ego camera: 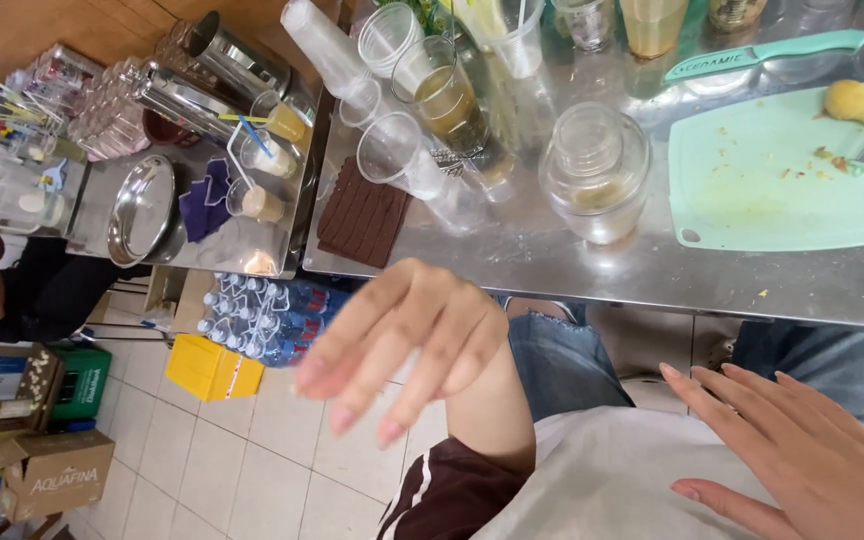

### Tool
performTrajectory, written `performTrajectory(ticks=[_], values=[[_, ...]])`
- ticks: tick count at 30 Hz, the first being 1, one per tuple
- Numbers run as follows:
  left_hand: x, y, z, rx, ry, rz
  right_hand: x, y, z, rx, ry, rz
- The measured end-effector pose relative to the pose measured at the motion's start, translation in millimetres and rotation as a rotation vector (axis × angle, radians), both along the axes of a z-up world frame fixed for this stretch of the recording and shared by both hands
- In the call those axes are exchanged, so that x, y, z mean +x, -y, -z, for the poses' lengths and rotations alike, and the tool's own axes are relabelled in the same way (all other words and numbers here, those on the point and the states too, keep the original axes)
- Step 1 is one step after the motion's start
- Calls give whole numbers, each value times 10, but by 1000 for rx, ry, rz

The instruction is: The person shakes a shaker cup vigorously to mix a beverage. They then open the shaker and pour the mixed drink into a smaller plastic cup. Finally, they place a straw into the cup.

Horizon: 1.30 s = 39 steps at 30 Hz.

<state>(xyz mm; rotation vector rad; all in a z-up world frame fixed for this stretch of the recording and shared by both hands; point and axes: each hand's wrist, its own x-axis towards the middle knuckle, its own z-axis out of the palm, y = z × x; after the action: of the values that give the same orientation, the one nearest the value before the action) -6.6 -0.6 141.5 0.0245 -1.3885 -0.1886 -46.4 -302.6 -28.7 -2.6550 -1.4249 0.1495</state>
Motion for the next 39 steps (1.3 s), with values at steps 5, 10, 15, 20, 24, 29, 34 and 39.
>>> performTrajectory(ticks=[5, 10, 15, 20, 24, 29, 34, 39], values=[[-38, -3, 112, -101, -173, -17, 45, -40, -98, 12, -33, -34], [-39, 5, 248, -247, -445, -32, 315, -430, -790, 393, -325, 75], [15, 7, 420, -355, -640, -19, 684, -975, -811, 868, -438, 416], [125, -234, 918, -281, -802, -240, 1118, -1389, -510, 1002, -465, 367], [330, -464, 1573, 442, -1249, -1687, 1315, -1659, -264, 1200, -379, 249], [329, -508, 2170, 1028, -1014, -2190, 1480, -1791, 1, 1291, -271, 279], [328, -501, 2112, 1061, -1017, -2258, 1504, -1577, 4, 1530, -617, 449], [307, -507, 2194, 1006, -1010, -2321, 1427, -1288, -97, 2030, -1832, 599]])
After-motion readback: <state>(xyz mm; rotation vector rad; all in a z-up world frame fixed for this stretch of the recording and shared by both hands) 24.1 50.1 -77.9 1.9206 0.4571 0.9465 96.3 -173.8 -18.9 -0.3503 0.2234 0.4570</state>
